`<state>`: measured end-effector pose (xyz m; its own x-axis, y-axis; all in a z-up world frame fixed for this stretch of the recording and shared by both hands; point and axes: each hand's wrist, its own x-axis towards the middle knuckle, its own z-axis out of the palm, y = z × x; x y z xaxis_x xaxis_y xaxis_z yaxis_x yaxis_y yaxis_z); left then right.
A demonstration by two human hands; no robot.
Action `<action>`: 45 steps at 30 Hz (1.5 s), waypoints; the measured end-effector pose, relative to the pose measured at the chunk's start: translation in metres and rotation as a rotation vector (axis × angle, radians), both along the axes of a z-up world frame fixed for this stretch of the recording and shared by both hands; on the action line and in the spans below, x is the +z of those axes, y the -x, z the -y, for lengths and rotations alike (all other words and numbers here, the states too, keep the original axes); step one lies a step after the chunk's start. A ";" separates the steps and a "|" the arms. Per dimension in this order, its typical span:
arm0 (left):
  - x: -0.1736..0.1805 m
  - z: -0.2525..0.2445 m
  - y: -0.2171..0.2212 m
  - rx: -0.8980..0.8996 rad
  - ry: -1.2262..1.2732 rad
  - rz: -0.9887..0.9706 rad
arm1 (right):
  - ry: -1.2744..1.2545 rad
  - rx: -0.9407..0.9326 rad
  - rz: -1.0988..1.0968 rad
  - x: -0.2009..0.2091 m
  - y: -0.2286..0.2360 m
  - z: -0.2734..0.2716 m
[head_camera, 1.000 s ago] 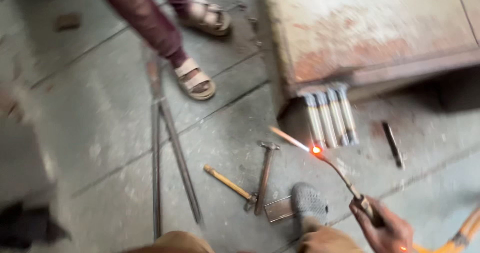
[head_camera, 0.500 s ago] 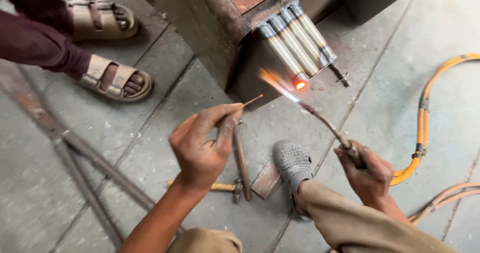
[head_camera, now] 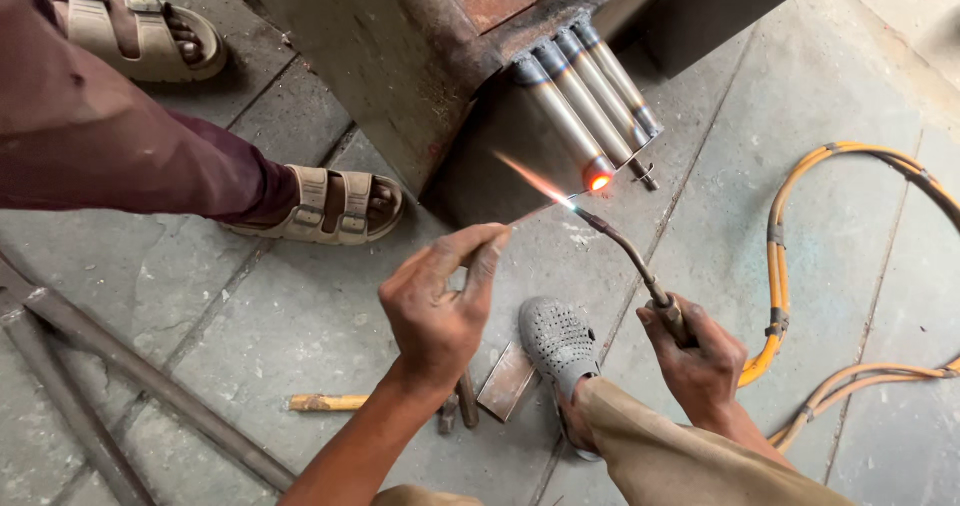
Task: The person uses a torch to weld or braze cylindrical metal tubes onto a larger metal structure, while a second person holds the components steady with a hammer. The person then uses a smaller hammer to tap the welded joints.
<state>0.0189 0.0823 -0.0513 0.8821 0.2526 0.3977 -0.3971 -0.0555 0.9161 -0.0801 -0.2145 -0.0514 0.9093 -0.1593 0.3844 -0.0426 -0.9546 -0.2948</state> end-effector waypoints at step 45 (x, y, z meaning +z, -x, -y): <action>-0.010 0.007 -0.004 -0.003 -0.074 0.130 | 0.041 0.085 0.088 0.005 -0.003 -0.013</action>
<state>0.0228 0.0751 -0.0617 0.8228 0.2157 0.5257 -0.5121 -0.1195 0.8506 -0.0771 -0.2019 -0.0466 0.8812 -0.0657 0.4682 0.0630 -0.9651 -0.2540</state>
